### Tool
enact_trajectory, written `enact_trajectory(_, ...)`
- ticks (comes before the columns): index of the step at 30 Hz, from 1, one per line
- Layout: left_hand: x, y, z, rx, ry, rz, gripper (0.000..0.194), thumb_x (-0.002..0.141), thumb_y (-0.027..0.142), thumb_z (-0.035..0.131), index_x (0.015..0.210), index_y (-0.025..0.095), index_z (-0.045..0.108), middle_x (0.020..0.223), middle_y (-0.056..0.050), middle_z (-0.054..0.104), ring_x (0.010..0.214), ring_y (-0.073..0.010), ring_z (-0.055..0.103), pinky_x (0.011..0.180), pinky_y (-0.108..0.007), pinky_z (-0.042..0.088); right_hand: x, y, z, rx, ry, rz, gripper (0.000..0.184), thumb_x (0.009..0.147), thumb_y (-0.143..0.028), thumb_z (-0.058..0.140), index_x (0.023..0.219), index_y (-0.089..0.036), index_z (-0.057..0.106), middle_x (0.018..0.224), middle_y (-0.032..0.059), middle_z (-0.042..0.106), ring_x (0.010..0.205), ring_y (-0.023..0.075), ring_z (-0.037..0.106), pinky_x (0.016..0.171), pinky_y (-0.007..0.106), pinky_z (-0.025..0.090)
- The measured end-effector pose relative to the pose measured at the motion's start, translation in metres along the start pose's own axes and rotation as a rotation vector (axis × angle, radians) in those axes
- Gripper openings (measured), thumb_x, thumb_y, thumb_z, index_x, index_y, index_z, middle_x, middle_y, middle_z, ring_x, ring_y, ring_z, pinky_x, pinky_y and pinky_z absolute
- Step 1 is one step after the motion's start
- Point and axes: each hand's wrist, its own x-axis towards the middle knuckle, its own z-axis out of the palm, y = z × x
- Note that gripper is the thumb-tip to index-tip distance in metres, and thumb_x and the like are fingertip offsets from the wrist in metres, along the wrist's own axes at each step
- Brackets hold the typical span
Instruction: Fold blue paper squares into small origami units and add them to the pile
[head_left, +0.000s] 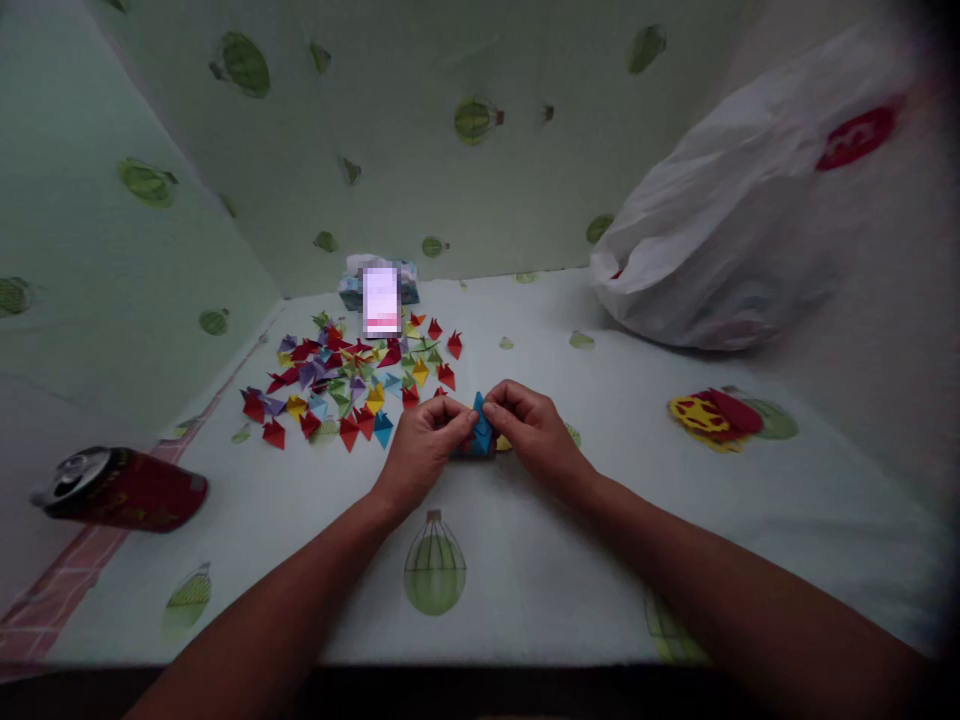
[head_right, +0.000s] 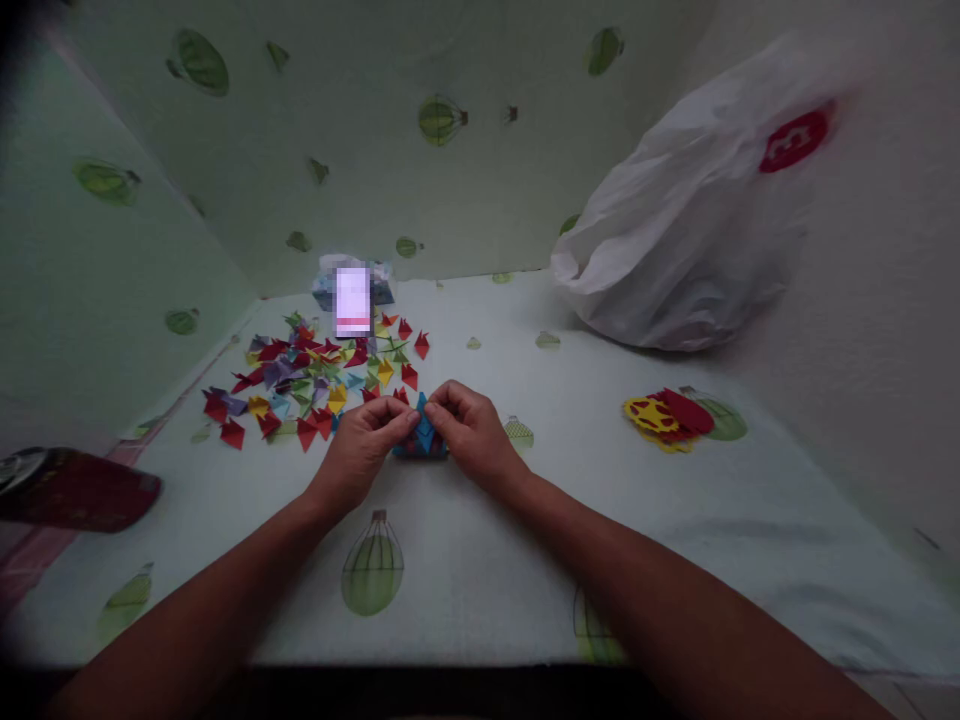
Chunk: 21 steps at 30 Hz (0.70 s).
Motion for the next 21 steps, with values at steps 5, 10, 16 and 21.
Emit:
enact_trajectory(5, -0.0009, -0.0003, 0.0006, 0.049, 0.06, 0.043, 0.028, 0.078, 0.037, 0.076, 0.068, 0.015, 0.062, 0.063, 0.003, 0.058, 0.059, -0.0094, 0.051, 0.058, -0.023, 0.041, 0.0002, 0.0023, 0.0001, 0.076, -0.035, 0.029, 0.029, 0.087, -0.044, 0.068, 0.079, -0.019, 0.057, 0.064, -0.0023, 0.061, 0.055, 0.0122, 0.058, 0.056, 0.027, 0.046)
enact_trajectory(10, -0.0001, 0.0006, -0.0003, -0.003, 0.028, 0.014, 0.024, 0.077, 0.037, 0.076, 0.075, 0.015, 0.066, 0.069, 0.001, 0.063, 0.063, -0.0105, 0.055, 0.062, -0.024, 0.044, 0.0013, 0.0032, 0.0003, 0.047, -0.047, 0.018, 0.025, 0.086, -0.041, 0.067, 0.078, -0.02, 0.056, 0.062, -0.0027, 0.06, 0.054, 0.0123, 0.057, 0.055, 0.027, 0.045)
enact_trajectory(16, 0.0005, 0.0, 0.0, 0.055, 0.03, 0.006, 0.024, 0.075, 0.036, 0.074, 0.071, 0.015, 0.061, 0.065, 0.003, 0.058, 0.06, -0.0095, 0.051, 0.059, -0.023, 0.04, 0.0024, 0.0016, -0.0013, 0.028, -0.079, 0.037, 0.022, 0.085, -0.038, 0.065, 0.08, -0.019, 0.057, 0.068, -0.0024, 0.059, 0.058, 0.0118, 0.056, 0.058, 0.027, 0.045)
enact_trajectory(21, -0.0009, 0.0038, 0.0026, 0.221, -0.022, -0.008, 0.021, 0.071, 0.033, 0.071, 0.068, 0.016, 0.059, 0.064, 0.003, 0.056, 0.059, -0.0093, 0.046, 0.056, -0.024, 0.036, 0.0031, 0.0004, -0.0028, -0.041, -0.041, -0.021, 0.021, 0.081, -0.033, 0.07, 0.073, -0.017, 0.058, 0.069, -0.0026, 0.055, 0.062, 0.0102, 0.049, 0.058, 0.025, 0.039)
